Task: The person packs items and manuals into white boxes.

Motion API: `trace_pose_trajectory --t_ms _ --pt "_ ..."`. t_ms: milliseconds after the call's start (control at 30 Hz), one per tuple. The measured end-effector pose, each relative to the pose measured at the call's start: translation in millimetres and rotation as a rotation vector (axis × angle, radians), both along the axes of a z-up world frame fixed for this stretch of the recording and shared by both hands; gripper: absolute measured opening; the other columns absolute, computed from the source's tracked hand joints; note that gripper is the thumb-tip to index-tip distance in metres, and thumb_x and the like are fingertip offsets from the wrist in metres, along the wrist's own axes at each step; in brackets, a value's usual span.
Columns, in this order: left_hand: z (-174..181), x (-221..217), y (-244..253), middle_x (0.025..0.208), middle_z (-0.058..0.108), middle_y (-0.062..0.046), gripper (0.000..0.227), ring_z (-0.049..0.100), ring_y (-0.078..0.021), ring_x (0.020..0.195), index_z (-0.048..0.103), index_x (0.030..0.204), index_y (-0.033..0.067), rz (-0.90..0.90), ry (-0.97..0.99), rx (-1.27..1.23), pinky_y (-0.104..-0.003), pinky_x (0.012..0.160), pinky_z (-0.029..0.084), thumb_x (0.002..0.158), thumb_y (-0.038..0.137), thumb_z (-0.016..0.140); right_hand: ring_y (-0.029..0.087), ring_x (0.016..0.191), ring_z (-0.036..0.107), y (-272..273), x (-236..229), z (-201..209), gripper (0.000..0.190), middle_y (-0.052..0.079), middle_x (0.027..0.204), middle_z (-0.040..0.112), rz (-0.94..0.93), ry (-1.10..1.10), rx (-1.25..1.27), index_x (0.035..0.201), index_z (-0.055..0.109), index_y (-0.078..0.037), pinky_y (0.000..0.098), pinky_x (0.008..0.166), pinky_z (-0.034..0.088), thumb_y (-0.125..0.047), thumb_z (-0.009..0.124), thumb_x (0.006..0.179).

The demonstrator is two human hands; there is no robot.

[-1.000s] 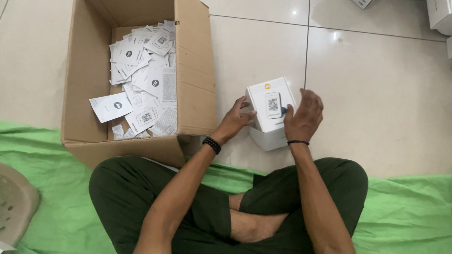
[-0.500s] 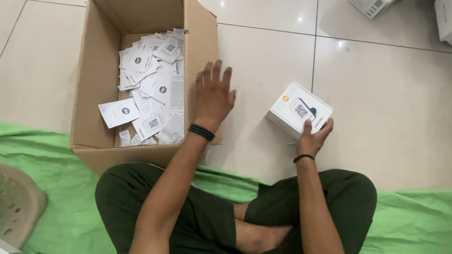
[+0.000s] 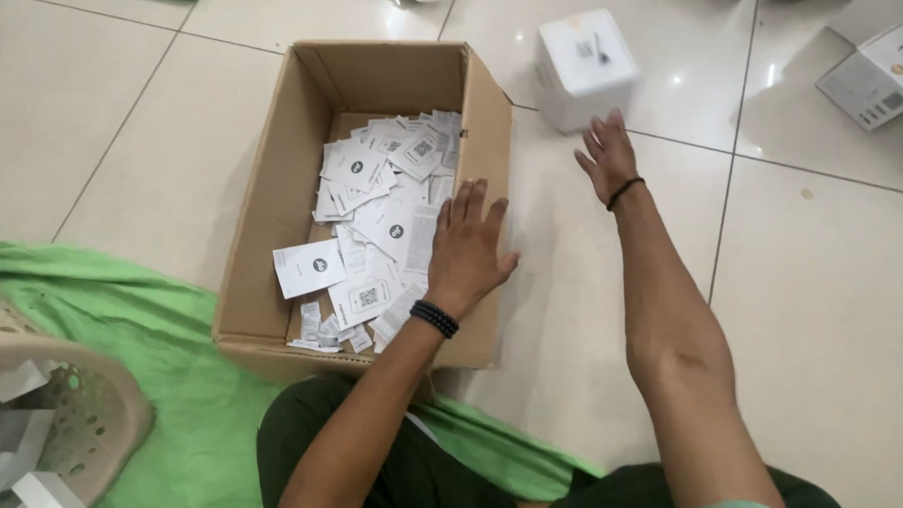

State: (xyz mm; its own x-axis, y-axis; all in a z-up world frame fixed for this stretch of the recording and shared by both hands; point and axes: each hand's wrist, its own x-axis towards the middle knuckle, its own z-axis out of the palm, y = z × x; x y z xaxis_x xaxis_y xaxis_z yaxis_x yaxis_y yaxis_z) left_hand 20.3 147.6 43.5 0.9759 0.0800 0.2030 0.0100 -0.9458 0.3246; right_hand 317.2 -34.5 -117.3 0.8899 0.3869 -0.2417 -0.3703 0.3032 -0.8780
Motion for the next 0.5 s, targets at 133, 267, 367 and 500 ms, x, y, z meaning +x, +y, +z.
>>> trace_pose_trajectory --t_ms 133,267,367,500 --pt "-0.8 2.5 0.6 0.155 0.036 -0.021 0.074 0.027 -0.0364 0.15 0.055 0.137 0.006 0.024 0.011 -0.044 -0.054 0.121 0.023 0.076 0.04 0.079 0.028 0.153 0.033 74.7 -13.7 83.6 0.079 0.011 0.165 0.035 0.127 -0.17 -0.137 0.163 0.019 -0.02 0.0483 0.121 0.035 -0.059 0.044 0.1" --pt "2.1 1.4 0.7 0.155 0.04 -0.02 0.066 0.029 -0.0359 0.15 0.059 0.133 0.0075 0.022 -0.021 -0.076 -0.054 0.122 0.024 0.078 0.039 0.077 0.025 0.147 0.044 86.0 -36.0 94.2 0.066 0.009 0.154 0.052 0.296 -0.218 -0.415 0.15 0.048 -0.016 0.0486 0.115 0.042 -0.057 0.046 0.098" --pt "-5.6 1.5 2.9 0.153 0.042 -0.02 0.064 0.031 -0.0361 0.149 0.061 0.131 0.0075 -0.005 -0.056 -0.113 -0.053 0.122 0.025 0.078 0.04 0.077 0.024 0.142 0.048 60.7 -61.5 85.7 0.065 0.008 0.149 0.056 0.37 -0.213 -0.584 0.145 0.053 -0.015 0.0488 0.112 0.045 -0.059 0.048 0.097" --pt "-14.2 3.2 3.7 0.15 0.046 -0.021 0.062 0.035 -0.0371 0.145 0.063 0.129 0.0075 -0.021 -0.116 -0.138 -0.053 0.122 0.025 0.079 0.042 0.077 0.024 0.139 0.05 -4.9 -99.9 83.7 0.07 0.007 0.149 0.056 0.441 -0.226 -0.917 0.148 0.05 -0.016 0.0479 0.11 0.048 -0.064 0.047 0.097"
